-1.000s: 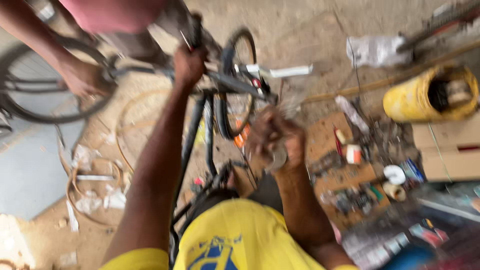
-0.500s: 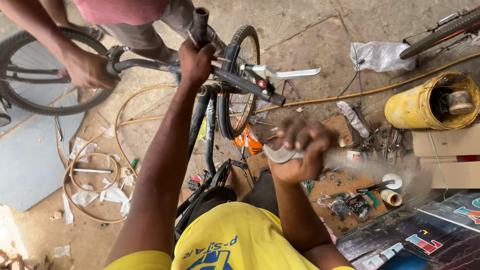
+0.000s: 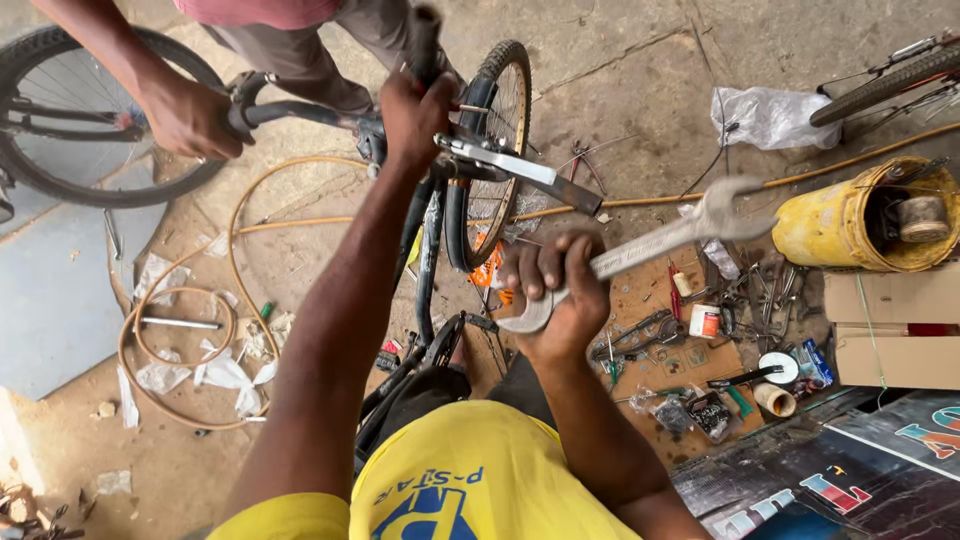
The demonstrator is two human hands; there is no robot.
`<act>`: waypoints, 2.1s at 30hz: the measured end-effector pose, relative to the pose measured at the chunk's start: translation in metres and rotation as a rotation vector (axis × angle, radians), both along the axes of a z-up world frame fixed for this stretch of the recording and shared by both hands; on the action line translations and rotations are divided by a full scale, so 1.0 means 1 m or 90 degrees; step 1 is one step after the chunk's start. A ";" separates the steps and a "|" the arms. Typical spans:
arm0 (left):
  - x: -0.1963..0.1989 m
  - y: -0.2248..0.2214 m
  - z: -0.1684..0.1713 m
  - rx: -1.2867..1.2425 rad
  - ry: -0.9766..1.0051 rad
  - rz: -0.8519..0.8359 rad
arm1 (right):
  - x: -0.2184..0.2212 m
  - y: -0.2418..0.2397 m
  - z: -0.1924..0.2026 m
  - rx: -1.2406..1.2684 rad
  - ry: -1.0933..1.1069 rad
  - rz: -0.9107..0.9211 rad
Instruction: The person repairs a bicycle by removing and installing components on the handlebars. They use a screwdriver to loosen screws, remove the handlebar grips and brake levers, and then install a new brake cable by threading it through the housing and securing it to the brake lever before reattaching the lever and grips to the handlebars.
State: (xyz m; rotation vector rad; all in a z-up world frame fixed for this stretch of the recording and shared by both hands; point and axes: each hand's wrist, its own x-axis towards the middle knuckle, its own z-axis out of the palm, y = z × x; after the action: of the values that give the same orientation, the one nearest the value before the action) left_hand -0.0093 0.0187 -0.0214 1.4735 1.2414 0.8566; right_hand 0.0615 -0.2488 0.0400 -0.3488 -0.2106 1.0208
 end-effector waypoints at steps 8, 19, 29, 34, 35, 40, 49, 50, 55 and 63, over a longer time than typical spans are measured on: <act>0.006 -0.059 -0.026 0.147 -0.538 0.176 | 0.054 -0.016 -0.056 -0.323 -0.467 -0.230; 0.011 -0.007 0.017 0.111 -0.222 0.018 | 0.093 0.035 -0.097 -0.337 -0.442 0.000; 0.021 -0.018 0.001 0.228 -0.486 0.215 | 0.104 0.064 -0.039 -0.375 -0.964 -0.120; 0.040 0.010 0.041 0.135 -0.110 -0.008 | 0.104 0.050 -0.047 -0.261 -0.983 -0.176; 0.051 0.016 0.044 0.076 0.155 -0.073 | 0.098 0.045 -0.049 -0.261 -0.982 -0.173; 0.087 0.028 0.025 0.008 0.648 -0.320 | 0.087 0.039 -0.048 -0.422 -0.918 -0.152; 0.041 0.042 -0.004 0.006 -0.088 0.104 | 0.077 0.011 -0.144 -0.375 -0.673 -0.228; 0.043 0.044 -0.007 -0.060 -0.093 0.097 | 0.078 -0.006 -0.157 -0.359 -0.647 -0.257; 0.051 0.045 -0.002 -0.078 0.099 -0.215 | 0.080 -0.036 -0.158 -0.580 -0.475 -0.143; 0.067 0.021 0.030 0.014 0.179 -0.299 | 0.043 0.006 -0.146 -0.271 -0.321 -0.130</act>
State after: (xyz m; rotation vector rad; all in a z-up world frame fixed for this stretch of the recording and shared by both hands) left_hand 0.0581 0.0400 0.0091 1.8499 1.0159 0.3574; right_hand 0.1048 -0.2425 -0.1063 -0.9982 -0.4027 0.7545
